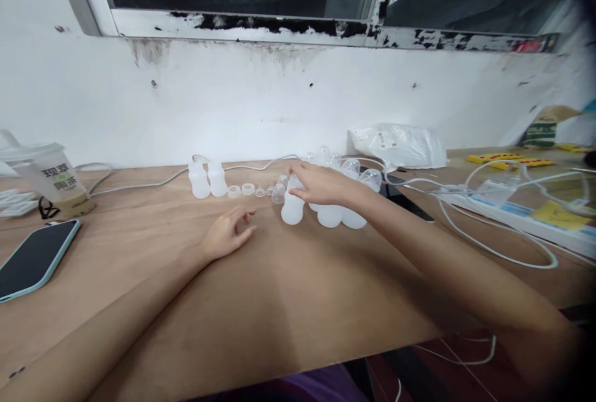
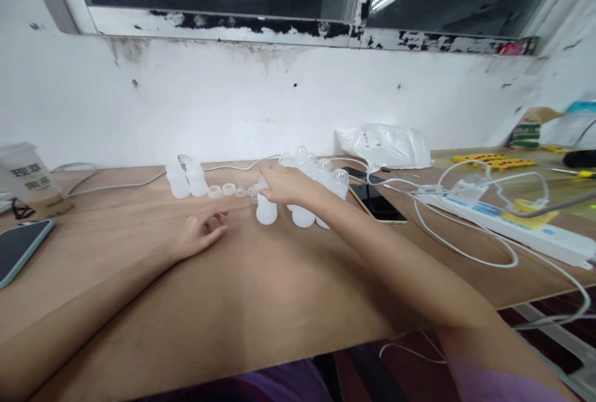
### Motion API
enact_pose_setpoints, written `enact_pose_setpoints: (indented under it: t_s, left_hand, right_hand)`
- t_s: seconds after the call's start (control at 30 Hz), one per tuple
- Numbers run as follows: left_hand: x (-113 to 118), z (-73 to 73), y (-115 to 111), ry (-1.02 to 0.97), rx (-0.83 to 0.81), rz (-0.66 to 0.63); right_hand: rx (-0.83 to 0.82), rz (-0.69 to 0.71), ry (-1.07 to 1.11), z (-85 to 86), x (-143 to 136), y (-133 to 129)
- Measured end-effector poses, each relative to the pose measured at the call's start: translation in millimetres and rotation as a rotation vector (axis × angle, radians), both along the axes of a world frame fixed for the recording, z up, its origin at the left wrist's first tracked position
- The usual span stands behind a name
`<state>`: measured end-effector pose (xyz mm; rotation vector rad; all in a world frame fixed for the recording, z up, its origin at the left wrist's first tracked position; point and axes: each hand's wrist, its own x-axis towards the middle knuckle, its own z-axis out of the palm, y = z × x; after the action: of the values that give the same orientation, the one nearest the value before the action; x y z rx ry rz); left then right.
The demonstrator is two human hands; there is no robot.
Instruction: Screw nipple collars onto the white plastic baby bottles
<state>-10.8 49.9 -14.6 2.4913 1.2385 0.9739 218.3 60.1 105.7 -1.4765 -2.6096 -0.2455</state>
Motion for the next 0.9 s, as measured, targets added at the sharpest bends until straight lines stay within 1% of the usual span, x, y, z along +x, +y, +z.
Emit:
enact_pose_setpoints:
  t_s: [0.17, 0.27, 0.43, 0.53, 0.57, 0.63, 0.67, 0.7, 0.73, 0.77, 0.8, 0.83, 0.87, 0.9]
  left_hand:
    - [0.3, 1.0, -2.1, 0.073, 0.013, -0.009]
    - [0.8, 1.8, -2.5, 0.079, 0.012, -0.011]
    - [0.5, 2.5, -2.7, 0.100, 0.006, -0.010]
    - [0.7, 2.7, -4.0, 0.144, 0.005, 0.003]
    - [1.2, 2.9, -4.5, 0.165, 0.008, 0.009]
    - [2.7, 3.5, -5.6, 0.219, 0.026, 0.012]
    - [3.4, 3.8, -6.0, 0.251, 0.036, 0.004]
    - [3.8, 4.1, -6.2, 0.284, 0.040, -0.012]
    - [3.8, 4.4, -6.2, 0.317, 0.037, -0.037]
    - [3.3, 4.4, -5.9, 0.349, 0.030, -0.069]
    - [2.3, 4.3, -5.3, 0.385, 0.020, -0.107]
    - [0.7, 3.8, -4.4, 0.421, 0.010, -0.145]
    - [-1.2, 3.0, -3.3, 0.458, 0.001, -0.181]
    - [-3.3, 1.9, -2.1, 0.492, -0.007, -0.212]
  right_hand:
    - [0.013, -0.222, -0.131, 1.5, -11.8, 10.0]
    - [0.049, -0.305, -0.169, 3.0, -16.4, 13.7]
    - [0.101, -0.321, -0.186, -0.5, -17.2, 21.5]
    - [0.113, -0.318, -0.179, 0.5, -14.7, 23.6]
    - [0.128, -0.322, -0.168, 1.1, -14.5, 22.6]
    - [0.211, -0.312, -0.113, 0.2, -16.8, 17.2]
    - [0.267, -0.277, -0.064, -2.8, -19.5, 12.7]
    - [0.309, -0.205, -0.005, -8.3, -23.3, 7.3]
    - [0.325, -0.101, 0.060, -16.7, -27.6, 1.3]
    - [0.293, 0.042, 0.121, -27.9, -32.1, -4.6]
    - [0.206, 0.206, 0.162, -41.6, -36.3, -9.9]
    - [0.119, 0.325, 0.191, -56.9, -39.6, -14.0]
    - [0.033, 0.395, 0.196, -72.6, -41.8, -16.6]
    - [-0.052, 0.431, 0.189, -87.5, -42.7, -17.6]
